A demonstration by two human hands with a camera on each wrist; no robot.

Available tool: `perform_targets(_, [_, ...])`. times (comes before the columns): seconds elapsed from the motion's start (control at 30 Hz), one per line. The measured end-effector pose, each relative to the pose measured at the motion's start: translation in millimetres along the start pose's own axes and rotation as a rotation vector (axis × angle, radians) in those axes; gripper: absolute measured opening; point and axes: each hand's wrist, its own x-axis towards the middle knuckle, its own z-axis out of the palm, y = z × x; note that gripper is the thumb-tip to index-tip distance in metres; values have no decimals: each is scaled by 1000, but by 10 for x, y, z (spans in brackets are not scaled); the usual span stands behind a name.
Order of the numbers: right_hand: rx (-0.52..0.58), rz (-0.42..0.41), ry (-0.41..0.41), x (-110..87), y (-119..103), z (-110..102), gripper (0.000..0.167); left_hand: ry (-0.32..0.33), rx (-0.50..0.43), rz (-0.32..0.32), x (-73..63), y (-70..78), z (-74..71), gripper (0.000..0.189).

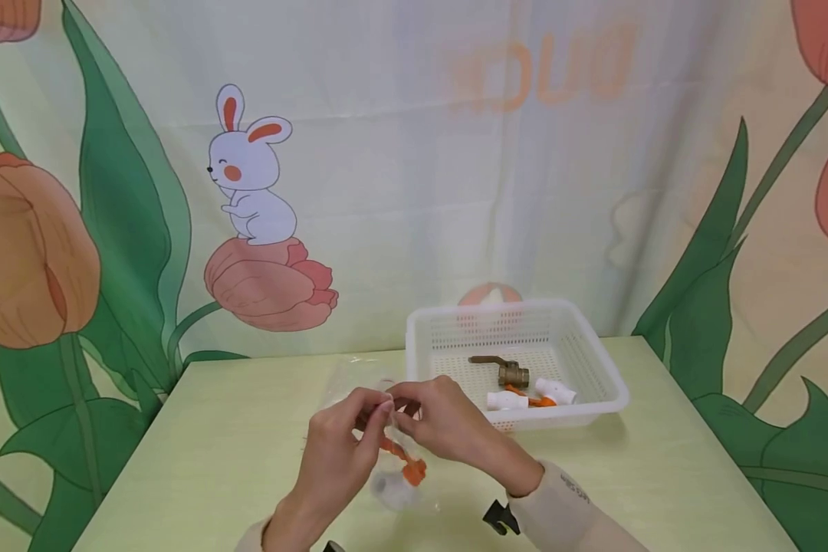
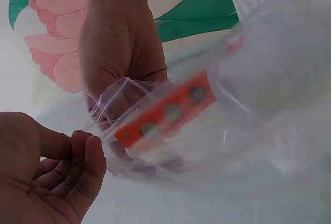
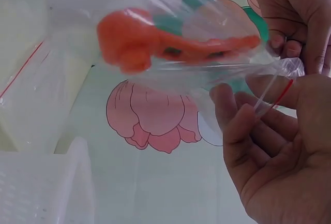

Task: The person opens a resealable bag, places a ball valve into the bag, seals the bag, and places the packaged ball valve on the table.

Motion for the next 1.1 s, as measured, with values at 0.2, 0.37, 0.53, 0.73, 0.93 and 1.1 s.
perform_targets(0.2, [1,-35,14,-22,-56,-102,19,13,-56,-40,-4,-9,-5,7])
perform_targets(0.37, [5,-55,89,-69,-108,-225,13,19,-93,-82,-4,-29,-11,7])
perform_targets(0.53, [12,-87,183,-137,-168,-352,13,58,-128,-142,11,-87,-11,8])
perform_targets(0.73, [16,-136,279,-209,-196,-413,9,92,-168,-207,35,-151,6,6])
perform_targets(0.93, [4,-102,344,-285,-180,-355,8,127,-202,-240,63,-104,26,6])
perform_targets(1.1, [2,-46,404,-356,-126,-255,10,193,-259,-237,102,-54,25,5])
